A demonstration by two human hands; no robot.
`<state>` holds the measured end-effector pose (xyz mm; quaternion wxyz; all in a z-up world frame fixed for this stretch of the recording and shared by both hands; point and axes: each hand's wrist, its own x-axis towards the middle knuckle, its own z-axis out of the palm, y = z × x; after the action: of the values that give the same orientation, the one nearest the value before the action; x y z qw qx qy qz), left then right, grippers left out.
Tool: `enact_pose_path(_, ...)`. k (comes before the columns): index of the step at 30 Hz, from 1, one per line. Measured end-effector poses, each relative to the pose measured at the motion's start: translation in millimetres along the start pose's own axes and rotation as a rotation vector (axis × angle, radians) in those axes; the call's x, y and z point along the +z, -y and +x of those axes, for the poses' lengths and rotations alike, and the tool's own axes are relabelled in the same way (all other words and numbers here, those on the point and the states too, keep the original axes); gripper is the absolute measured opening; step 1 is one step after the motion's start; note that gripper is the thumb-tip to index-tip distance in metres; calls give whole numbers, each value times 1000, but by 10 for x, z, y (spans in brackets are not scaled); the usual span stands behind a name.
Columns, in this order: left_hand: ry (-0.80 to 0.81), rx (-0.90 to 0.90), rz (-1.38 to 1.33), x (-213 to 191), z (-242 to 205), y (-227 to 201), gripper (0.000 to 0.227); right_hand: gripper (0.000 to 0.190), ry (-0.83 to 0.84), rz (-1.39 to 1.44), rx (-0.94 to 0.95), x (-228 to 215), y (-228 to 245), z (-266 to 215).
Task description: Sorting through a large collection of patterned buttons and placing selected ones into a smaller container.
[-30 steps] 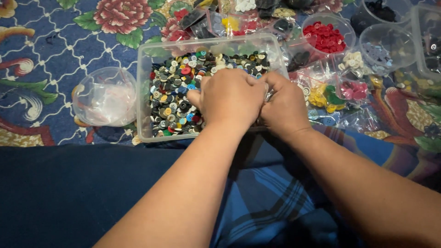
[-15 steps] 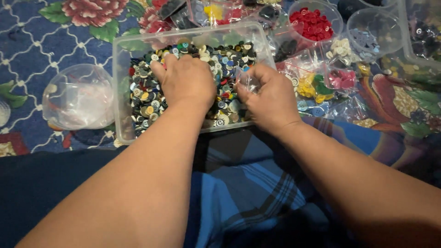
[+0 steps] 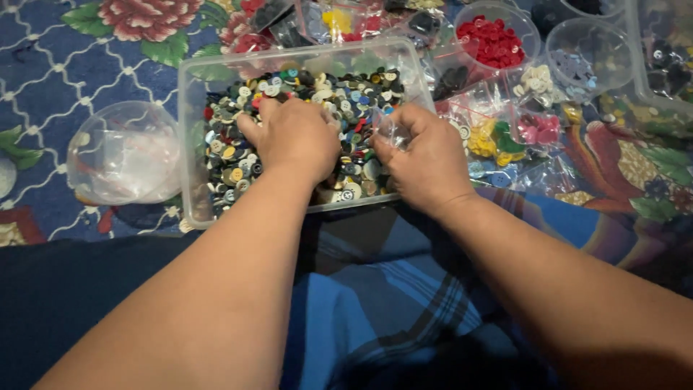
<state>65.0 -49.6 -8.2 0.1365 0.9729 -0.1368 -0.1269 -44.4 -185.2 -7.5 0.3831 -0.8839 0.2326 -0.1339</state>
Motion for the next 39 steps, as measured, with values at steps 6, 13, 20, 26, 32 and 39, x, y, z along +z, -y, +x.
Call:
enact_pose_path(6, -3, -78, -451, -346, -119, 121, 22, 15, 5, 7, 3, -2, 26, -23)
enact_pose_path(13, 33, -107, -1197, -497, -374, -60, 24, 16, -17, -2, -10, 29, -5, -35)
enact_pose_path(20, 183, -143, -1197, -412, -476, -151, 11, 19, -24, -31, -14, 30, -17, -23)
enact_pose_path(26, 82, -151, -1143, -375, -580, -233, 10, 16, -20, -75, -65, 44, -5, -25)
enact_pose_path(32, 126, -49, -964, -425, -586, -288, 11, 18, -29, -160, -115, 72, -37, -18)
enact_pose_path(39, 206, -119, -1111, -277, -467, -275, 10, 17, -31, -165, -171, 71, -61, -27)
